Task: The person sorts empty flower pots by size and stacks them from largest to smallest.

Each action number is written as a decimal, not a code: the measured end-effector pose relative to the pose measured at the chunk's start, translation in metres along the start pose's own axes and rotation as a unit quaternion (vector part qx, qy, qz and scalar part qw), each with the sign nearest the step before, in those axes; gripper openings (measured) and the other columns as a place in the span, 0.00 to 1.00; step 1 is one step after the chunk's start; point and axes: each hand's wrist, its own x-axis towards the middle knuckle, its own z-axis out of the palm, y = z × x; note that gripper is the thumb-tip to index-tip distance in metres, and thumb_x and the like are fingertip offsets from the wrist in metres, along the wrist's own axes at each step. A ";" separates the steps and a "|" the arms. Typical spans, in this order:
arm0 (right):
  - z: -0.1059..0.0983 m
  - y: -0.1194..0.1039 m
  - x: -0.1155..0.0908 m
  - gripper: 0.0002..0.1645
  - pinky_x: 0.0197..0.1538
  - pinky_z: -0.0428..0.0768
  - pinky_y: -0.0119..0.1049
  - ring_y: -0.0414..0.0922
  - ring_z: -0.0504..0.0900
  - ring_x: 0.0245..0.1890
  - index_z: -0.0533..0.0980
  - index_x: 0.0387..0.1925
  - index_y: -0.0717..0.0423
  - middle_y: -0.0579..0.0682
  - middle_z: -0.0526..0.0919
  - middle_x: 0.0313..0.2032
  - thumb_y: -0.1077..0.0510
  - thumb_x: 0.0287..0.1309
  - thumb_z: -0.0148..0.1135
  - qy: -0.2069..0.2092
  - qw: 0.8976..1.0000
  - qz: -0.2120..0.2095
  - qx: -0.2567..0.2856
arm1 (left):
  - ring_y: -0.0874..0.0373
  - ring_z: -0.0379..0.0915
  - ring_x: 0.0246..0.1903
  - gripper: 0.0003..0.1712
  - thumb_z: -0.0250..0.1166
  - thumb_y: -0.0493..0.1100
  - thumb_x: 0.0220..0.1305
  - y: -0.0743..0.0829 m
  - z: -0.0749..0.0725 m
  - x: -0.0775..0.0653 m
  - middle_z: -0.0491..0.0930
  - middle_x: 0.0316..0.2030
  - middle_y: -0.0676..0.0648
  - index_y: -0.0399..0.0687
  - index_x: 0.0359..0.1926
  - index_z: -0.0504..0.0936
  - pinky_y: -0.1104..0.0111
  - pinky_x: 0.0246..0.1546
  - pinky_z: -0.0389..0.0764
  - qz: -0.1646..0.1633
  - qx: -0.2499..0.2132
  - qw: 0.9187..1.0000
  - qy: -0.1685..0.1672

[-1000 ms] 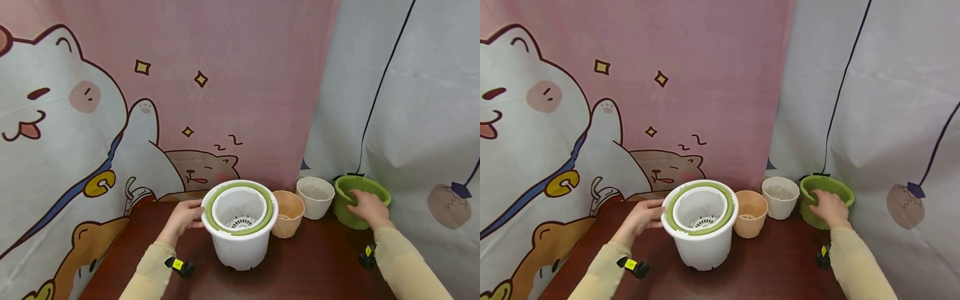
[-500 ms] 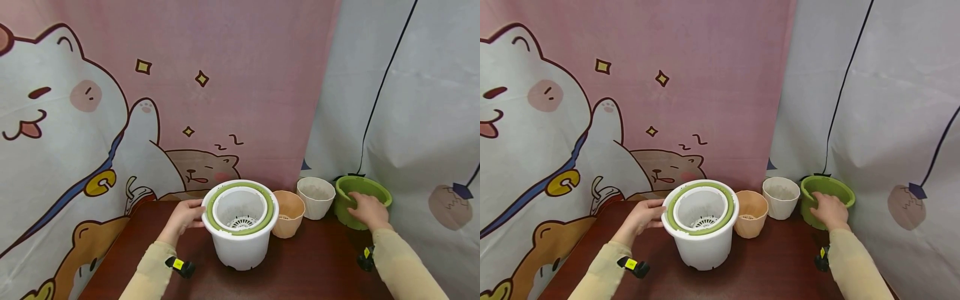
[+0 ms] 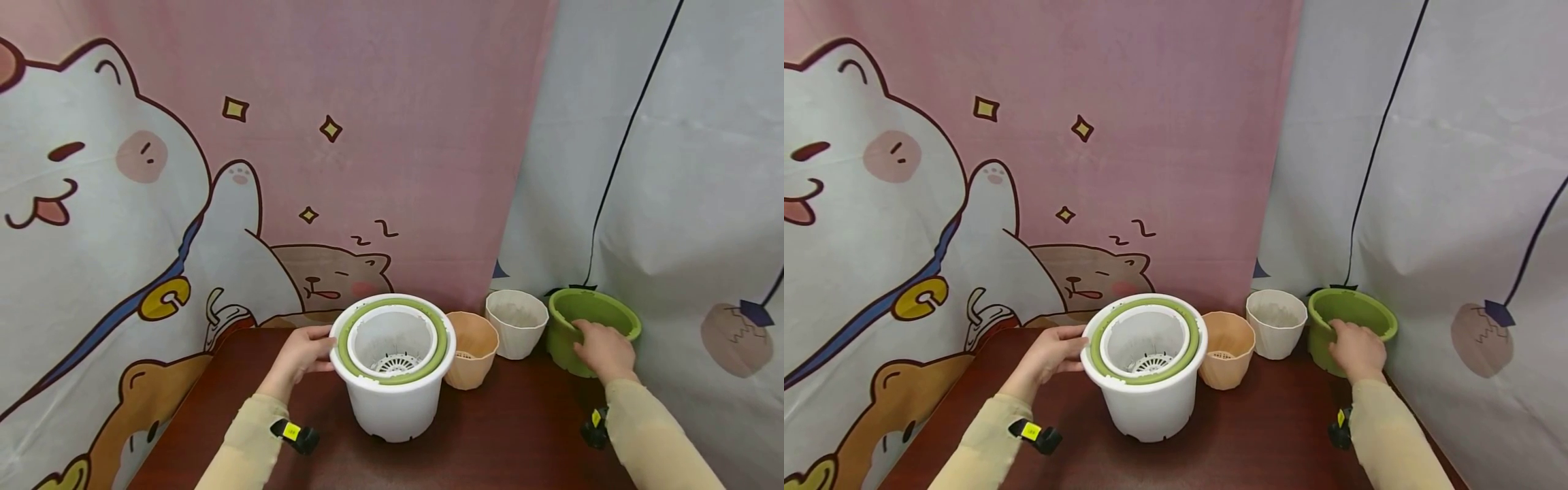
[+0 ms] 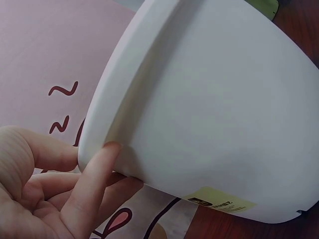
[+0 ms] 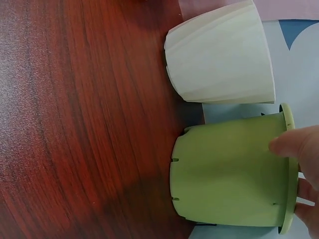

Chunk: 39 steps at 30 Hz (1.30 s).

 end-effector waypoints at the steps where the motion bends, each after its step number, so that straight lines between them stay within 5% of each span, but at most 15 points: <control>1: 0.000 0.000 0.000 0.27 0.36 0.76 0.66 0.73 0.76 0.42 0.72 0.59 0.63 0.73 0.77 0.51 0.59 0.58 0.64 0.001 1.000 0.003 -0.001 | 0.54 0.82 0.30 0.24 0.65 0.35 0.66 0.000 0.000 0.000 0.81 0.47 0.35 0.31 0.62 0.76 0.61 0.29 0.88 0.000 0.000 1.000 0.000; 16: 0.001 -0.004 -0.012 0.18 0.29 0.75 0.64 0.69 0.77 0.35 0.79 0.50 0.59 0.67 0.81 0.40 0.64 0.56 0.63 0.050 0.998 0.027 -0.021 | 0.54 0.82 0.29 0.24 0.65 0.34 0.66 0.002 -0.001 -0.001 0.82 0.44 0.36 0.31 0.62 0.76 0.62 0.28 0.88 -0.003 -0.001 1.000 -0.001; 39: -0.014 0.003 -0.034 0.19 0.31 0.74 0.63 0.67 0.76 0.37 0.79 0.50 0.58 0.66 0.80 0.42 0.67 0.56 0.62 0.106 0.994 0.023 -0.008 | 0.53 0.82 0.30 0.24 0.64 0.34 0.66 -0.001 0.000 0.000 0.83 0.43 0.37 0.31 0.62 0.76 0.62 0.28 0.88 0.006 -0.001 1.000 -0.001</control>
